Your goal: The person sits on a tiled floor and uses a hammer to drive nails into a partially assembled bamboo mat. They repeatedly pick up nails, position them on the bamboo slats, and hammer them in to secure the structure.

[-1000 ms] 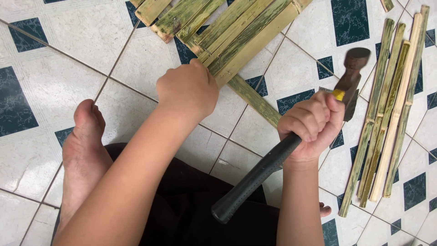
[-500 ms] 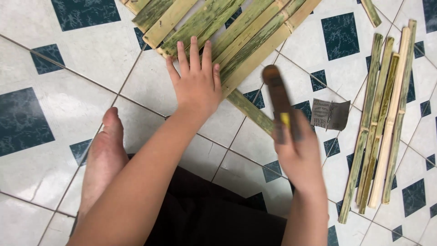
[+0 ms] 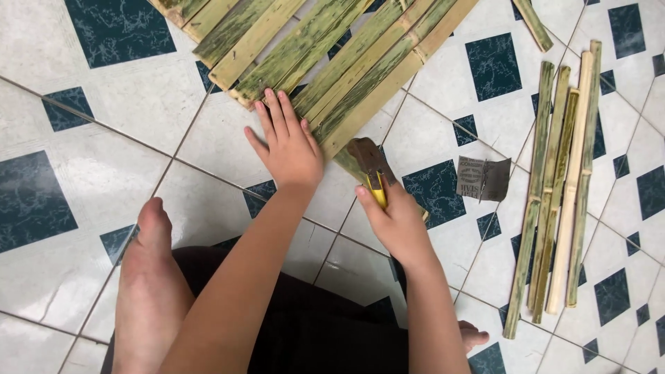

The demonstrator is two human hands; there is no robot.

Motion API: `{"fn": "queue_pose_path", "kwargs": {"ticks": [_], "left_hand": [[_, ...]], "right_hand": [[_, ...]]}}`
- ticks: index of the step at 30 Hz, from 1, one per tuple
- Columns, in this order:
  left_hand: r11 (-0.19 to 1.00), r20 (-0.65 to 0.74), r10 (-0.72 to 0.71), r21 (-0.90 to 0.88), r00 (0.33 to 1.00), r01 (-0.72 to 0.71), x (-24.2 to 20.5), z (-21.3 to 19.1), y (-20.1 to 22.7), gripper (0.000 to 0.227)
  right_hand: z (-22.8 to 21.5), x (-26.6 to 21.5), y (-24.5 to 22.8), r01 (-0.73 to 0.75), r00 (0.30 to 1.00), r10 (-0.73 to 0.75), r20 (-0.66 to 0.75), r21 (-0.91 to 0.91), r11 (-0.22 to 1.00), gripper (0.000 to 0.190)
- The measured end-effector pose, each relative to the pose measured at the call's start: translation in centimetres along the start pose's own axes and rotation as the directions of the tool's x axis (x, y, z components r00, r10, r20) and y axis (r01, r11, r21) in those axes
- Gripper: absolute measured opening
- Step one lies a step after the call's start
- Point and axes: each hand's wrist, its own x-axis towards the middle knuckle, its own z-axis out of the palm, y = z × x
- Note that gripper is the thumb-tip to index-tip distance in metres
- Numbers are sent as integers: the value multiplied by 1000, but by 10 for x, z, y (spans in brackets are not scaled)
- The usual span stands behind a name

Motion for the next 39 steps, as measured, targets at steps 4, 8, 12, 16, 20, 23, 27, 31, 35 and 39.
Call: {"fn": "queue_pose_path", "kwargs": {"ticks": [4,8,12,16,20,23,27,31,35,39], "left_hand": [[997,0,-17,80,1000,17,-3,3,-1,50],[993,30,-38,115,999,35,-4,2,0,51],[993,-18,-52,109,999,53,-4,4,2,50],[989,-41,-36,140,998,42,-3,10,-3,49],[995,-58,-37,95,998,43,-2,8,-2,49],[995,-72,-21,97,997,28,-3,9,-4,50],[992,-133,-4,126,991,21,-3,11,-3,49],[990,-173,25,139,985,-1,-2,15,-6,49],[987,-189,43,163,981,-12,-1,20,-6,47],[992,-176,17,128,984,6,2,16,-5,46]], "right_hand": [[19,6,7,50,998,-54,-14,-189,981,45],[17,-7,-35,147,989,-149,-16,-110,983,52],[39,4,6,117,977,-169,-134,-326,938,49],[48,4,29,165,944,-299,-141,-583,795,33],[50,10,40,175,947,-306,-97,-644,745,27],[54,8,46,233,914,-394,-94,-675,700,29],[51,14,38,267,861,-494,-122,-718,643,31],[54,8,42,301,834,-531,-152,-680,668,28],[63,22,53,237,854,-507,-113,-785,573,33],[60,22,51,214,940,-337,-58,-667,713,41]]}}
